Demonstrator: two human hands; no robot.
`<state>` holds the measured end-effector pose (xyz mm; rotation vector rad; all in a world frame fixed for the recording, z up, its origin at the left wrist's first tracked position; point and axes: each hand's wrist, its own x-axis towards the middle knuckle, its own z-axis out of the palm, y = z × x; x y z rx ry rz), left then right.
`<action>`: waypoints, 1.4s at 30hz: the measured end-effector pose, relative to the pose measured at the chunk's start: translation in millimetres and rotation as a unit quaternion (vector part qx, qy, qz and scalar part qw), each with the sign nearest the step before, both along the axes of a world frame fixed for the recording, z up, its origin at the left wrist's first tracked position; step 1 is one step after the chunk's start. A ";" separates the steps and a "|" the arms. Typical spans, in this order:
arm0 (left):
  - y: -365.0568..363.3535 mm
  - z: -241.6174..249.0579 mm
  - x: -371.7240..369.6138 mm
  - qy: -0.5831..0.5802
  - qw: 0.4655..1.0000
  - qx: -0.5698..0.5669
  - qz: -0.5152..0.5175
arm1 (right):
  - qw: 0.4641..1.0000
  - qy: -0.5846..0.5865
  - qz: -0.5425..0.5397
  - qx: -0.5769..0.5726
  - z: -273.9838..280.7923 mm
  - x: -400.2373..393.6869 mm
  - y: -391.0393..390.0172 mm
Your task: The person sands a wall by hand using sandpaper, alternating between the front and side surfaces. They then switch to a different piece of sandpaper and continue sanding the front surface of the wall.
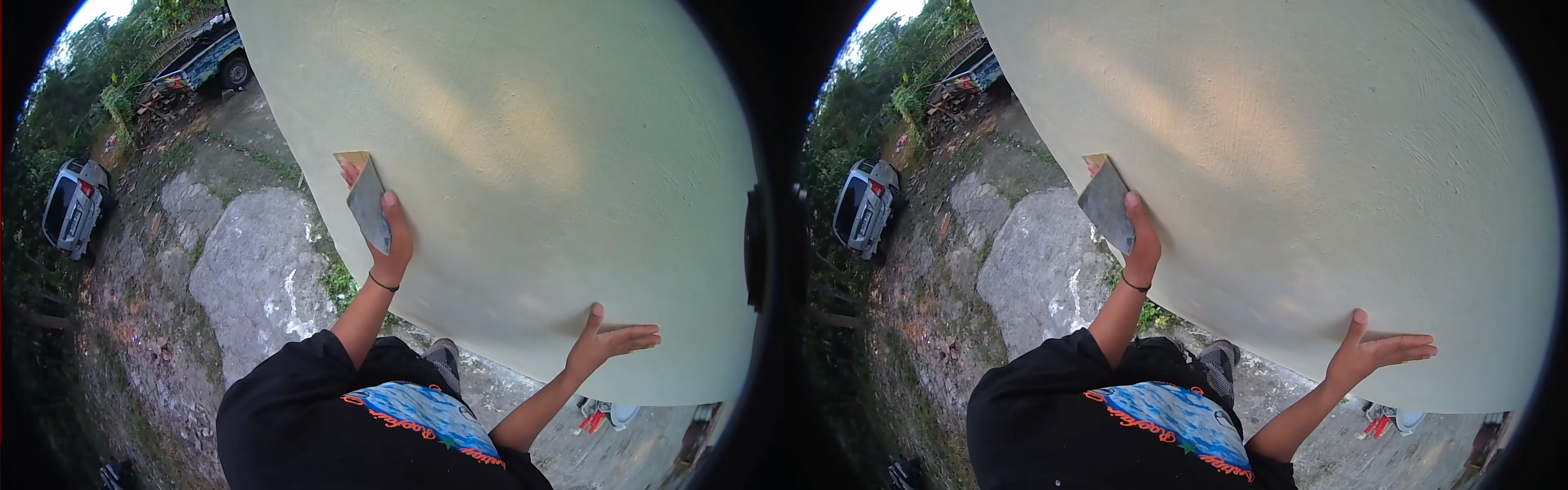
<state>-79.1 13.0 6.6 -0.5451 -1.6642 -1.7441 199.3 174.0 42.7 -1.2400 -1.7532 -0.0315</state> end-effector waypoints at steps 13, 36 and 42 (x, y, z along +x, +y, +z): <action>-12.5 -3.7 -38.7 -0.137 0.988 0.074 -0.024 | 0.999 -0.022 0.017 -0.029 0.2 -1.3 -5.8; -29.2 -33.8 -45.9 -0.193 0.971 0.100 -0.097 | 0.999 -0.026 0.007 -0.022 -3.2 -0.1 -2.8; -9.9 -42.3 -21.5 -0.230 0.969 0.071 -0.058 | 1.000 -0.016 0.011 -0.022 -2.4 -2.4 -3.7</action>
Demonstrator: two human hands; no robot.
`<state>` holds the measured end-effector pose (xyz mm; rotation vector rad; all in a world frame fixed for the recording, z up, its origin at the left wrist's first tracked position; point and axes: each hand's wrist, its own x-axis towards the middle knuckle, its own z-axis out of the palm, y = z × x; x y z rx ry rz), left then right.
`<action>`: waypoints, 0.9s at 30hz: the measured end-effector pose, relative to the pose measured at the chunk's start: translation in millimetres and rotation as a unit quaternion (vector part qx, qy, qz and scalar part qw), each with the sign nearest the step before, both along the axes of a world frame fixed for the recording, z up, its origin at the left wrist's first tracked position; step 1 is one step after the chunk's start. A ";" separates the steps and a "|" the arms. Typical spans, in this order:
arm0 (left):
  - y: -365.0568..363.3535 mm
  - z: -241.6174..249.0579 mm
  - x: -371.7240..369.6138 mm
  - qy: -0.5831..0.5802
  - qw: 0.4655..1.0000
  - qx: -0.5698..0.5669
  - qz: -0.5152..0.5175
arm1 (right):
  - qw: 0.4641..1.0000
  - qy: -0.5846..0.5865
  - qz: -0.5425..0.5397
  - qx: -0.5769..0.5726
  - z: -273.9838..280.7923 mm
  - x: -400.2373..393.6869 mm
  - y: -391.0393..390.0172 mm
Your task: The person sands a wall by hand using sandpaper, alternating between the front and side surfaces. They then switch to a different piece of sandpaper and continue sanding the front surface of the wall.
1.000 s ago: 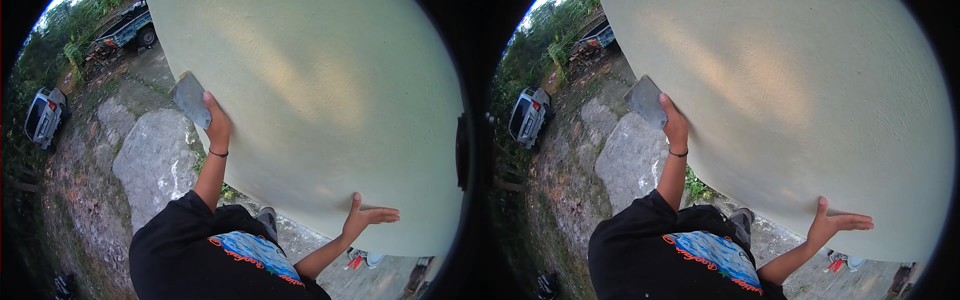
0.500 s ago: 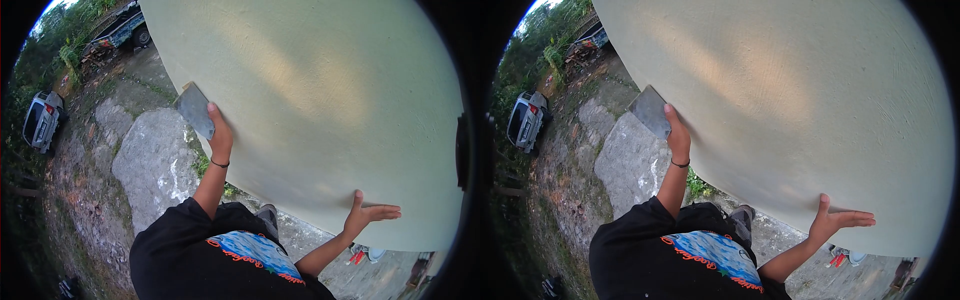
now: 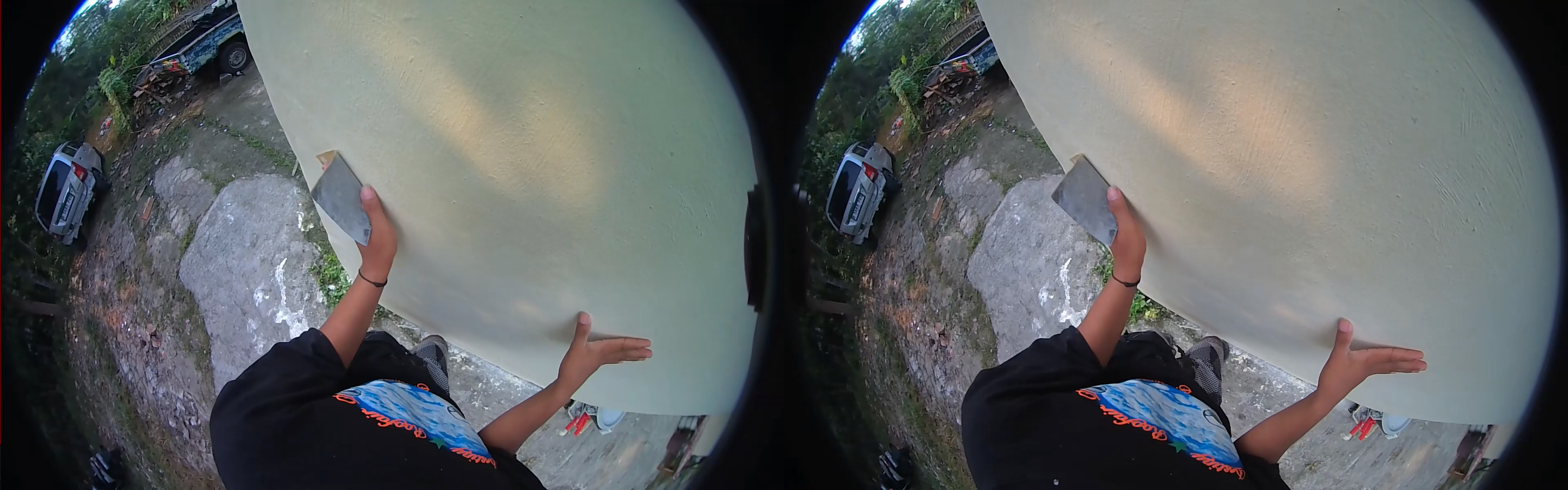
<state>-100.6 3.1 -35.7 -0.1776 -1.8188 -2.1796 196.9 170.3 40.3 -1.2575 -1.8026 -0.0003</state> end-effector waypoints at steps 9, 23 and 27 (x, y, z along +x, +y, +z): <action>-15.5 -5.7 -3.6 -0.021 0.999 0.038 -0.032 | 1.000 -0.011 -0.003 0.009 -4.6 3.6 4.2; -7.0 -3.9 -14.6 0.034 0.999 0.020 0.004 | 0.999 -0.021 -0.018 0.029 -10.4 5.9 10.0; 6.8 49.2 -1.2 -0.058 0.995 0.069 0.046 | 0.999 -0.023 -0.022 0.033 -10.7 4.9 9.1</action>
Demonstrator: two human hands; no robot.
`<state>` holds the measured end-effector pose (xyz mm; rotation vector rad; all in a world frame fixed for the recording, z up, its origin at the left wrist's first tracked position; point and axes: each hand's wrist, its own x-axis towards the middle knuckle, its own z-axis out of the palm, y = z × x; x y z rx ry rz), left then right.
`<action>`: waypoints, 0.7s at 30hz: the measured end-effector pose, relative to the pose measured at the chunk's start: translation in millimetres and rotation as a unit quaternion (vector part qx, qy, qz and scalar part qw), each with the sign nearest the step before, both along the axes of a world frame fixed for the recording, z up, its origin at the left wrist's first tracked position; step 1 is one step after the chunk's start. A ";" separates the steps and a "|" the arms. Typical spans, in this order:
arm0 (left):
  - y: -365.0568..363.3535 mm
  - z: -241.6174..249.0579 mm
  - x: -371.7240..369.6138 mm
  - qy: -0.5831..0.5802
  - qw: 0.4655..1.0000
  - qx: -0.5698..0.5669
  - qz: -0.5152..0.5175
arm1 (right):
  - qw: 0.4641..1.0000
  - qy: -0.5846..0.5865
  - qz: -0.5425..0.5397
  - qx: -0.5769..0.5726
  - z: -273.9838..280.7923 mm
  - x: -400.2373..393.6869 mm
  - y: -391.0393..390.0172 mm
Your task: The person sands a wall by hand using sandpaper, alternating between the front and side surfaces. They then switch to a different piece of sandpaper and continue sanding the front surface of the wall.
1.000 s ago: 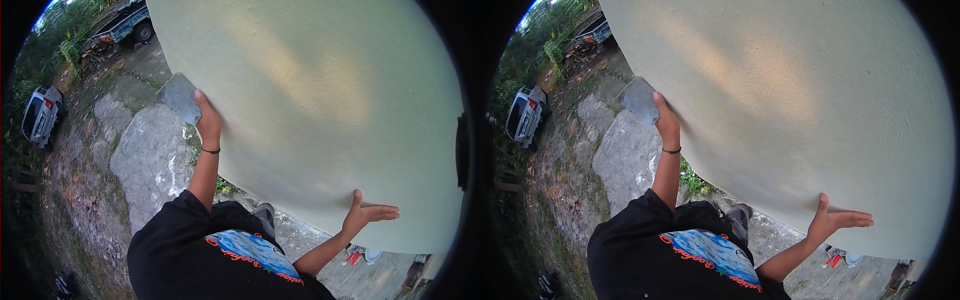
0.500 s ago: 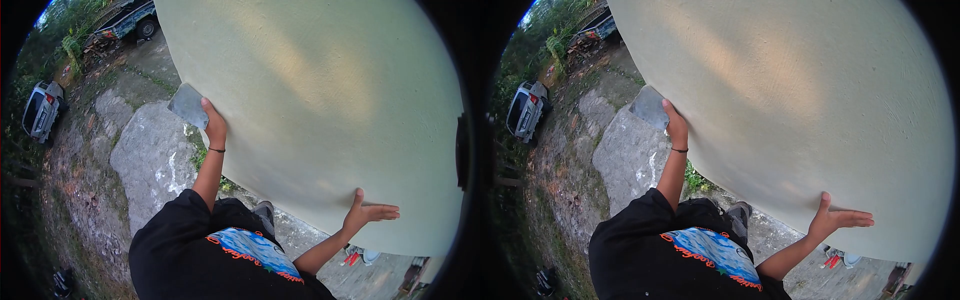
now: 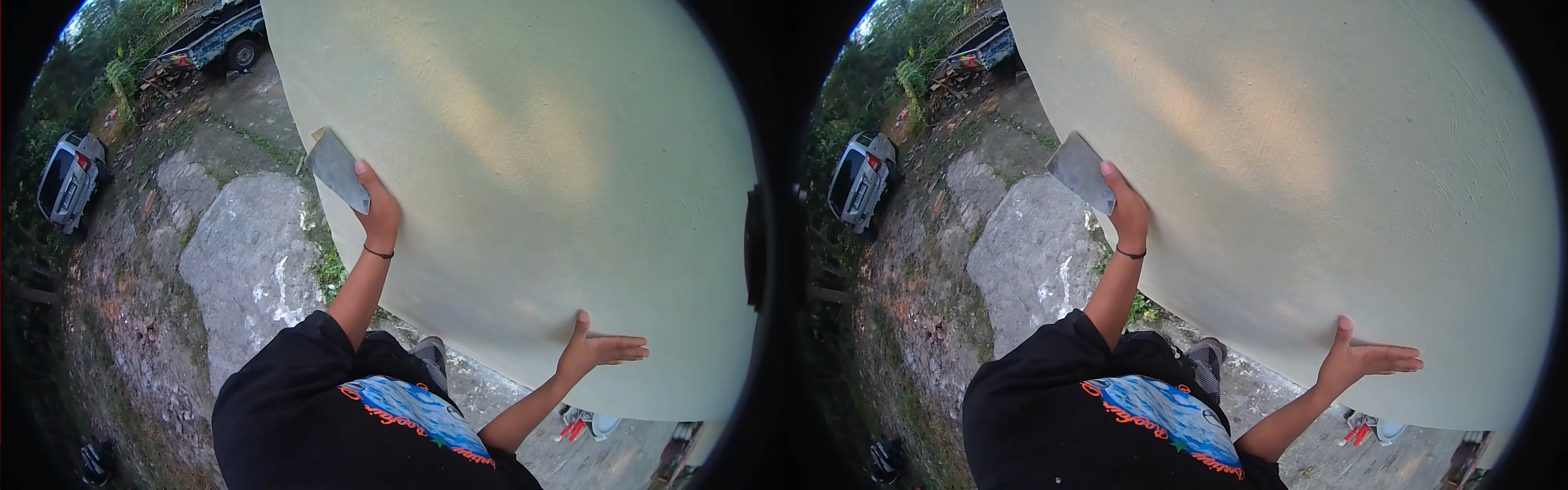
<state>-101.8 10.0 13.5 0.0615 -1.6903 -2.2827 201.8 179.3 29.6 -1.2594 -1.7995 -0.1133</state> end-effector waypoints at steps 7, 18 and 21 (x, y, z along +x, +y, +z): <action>9.2 -56.1 24.3 0.239 0.961 -0.137 -0.018 | 1.000 -0.016 -0.009 0.007 -3.1 3.2 5.2; 17.0 -49.7 54.4 0.262 0.945 -0.195 -0.001 | 1.000 -0.007 -0.003 0.006 -1.6 -0.5 0.9; 6.1 -58.2 24.7 0.247 0.952 -0.179 0.029 | 1.000 -0.010 -0.004 0.014 -2.3 0.2 4.1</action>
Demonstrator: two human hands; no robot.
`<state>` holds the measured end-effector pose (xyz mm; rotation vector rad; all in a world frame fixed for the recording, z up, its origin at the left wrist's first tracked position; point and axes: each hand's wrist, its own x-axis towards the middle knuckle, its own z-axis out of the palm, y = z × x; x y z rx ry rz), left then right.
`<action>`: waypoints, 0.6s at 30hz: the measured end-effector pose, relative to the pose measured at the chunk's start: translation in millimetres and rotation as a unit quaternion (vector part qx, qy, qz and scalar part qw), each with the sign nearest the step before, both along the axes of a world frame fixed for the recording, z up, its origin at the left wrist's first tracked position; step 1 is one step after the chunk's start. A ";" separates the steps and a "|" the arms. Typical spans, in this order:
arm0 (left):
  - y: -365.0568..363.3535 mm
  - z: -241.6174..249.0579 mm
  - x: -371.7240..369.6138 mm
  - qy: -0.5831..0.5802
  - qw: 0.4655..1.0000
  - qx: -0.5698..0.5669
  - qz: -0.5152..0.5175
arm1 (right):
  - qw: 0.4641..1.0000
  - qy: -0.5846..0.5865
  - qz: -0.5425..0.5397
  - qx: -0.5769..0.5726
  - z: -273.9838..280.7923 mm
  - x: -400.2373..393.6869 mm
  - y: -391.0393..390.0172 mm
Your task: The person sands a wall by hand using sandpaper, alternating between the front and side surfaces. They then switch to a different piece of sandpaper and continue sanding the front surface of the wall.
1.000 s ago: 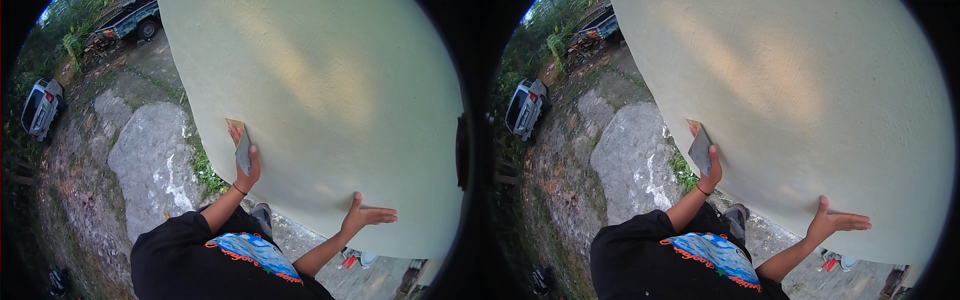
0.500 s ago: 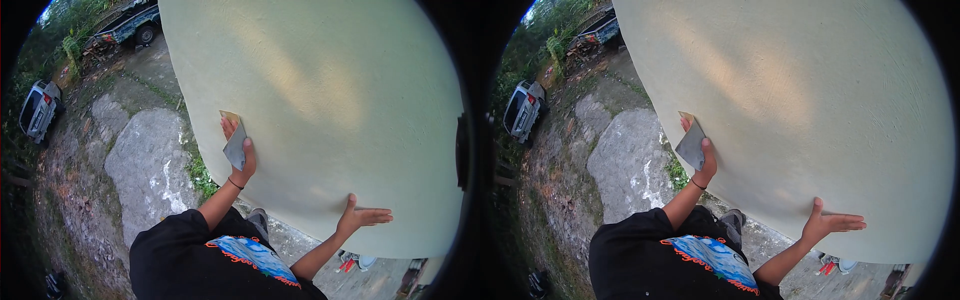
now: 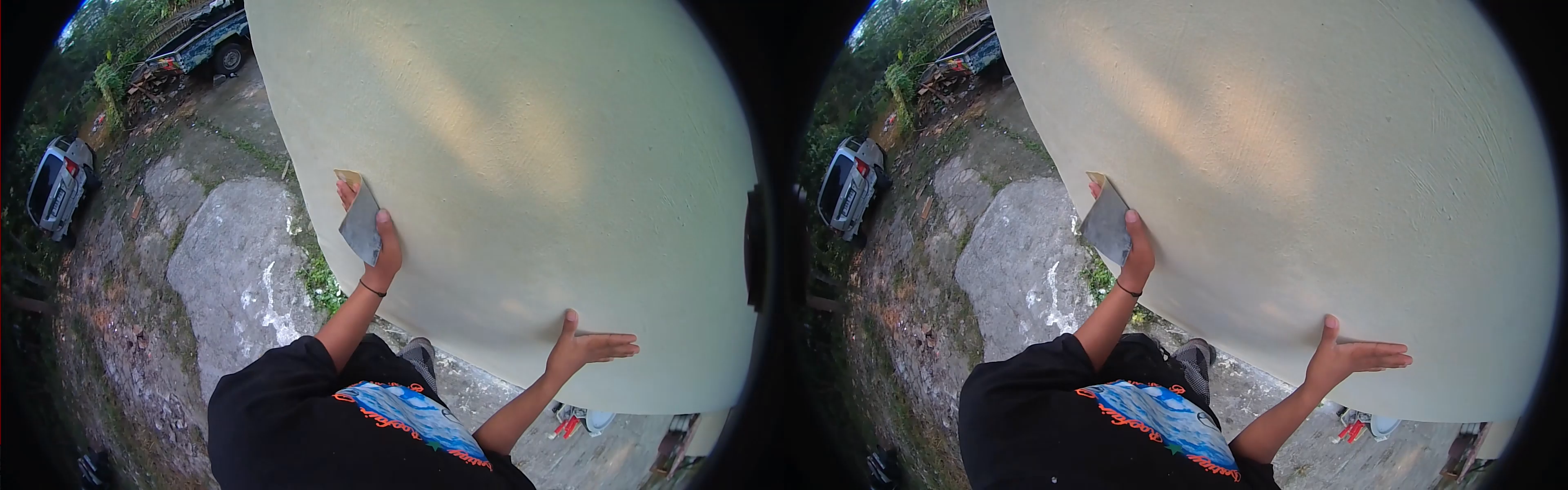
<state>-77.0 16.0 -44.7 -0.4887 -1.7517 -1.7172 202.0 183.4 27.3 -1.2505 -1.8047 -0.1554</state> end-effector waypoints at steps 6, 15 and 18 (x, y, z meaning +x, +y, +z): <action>-3.8 48.9 -66.5 -0.213 0.945 0.245 0.031 | 1.000 0.006 0.001 0.000 0.0 0.3 -2.4; -13.8 21.5 -16.0 -0.104 0.990 0.064 -0.073 | 1.000 -0.002 -0.001 0.010 -1.7 0.1 2.1; -26.8 54.0 -72.0 -0.209 0.952 0.218 -0.039 | 1.000 0.001 0.002 0.009 -3.1 0.4 0.8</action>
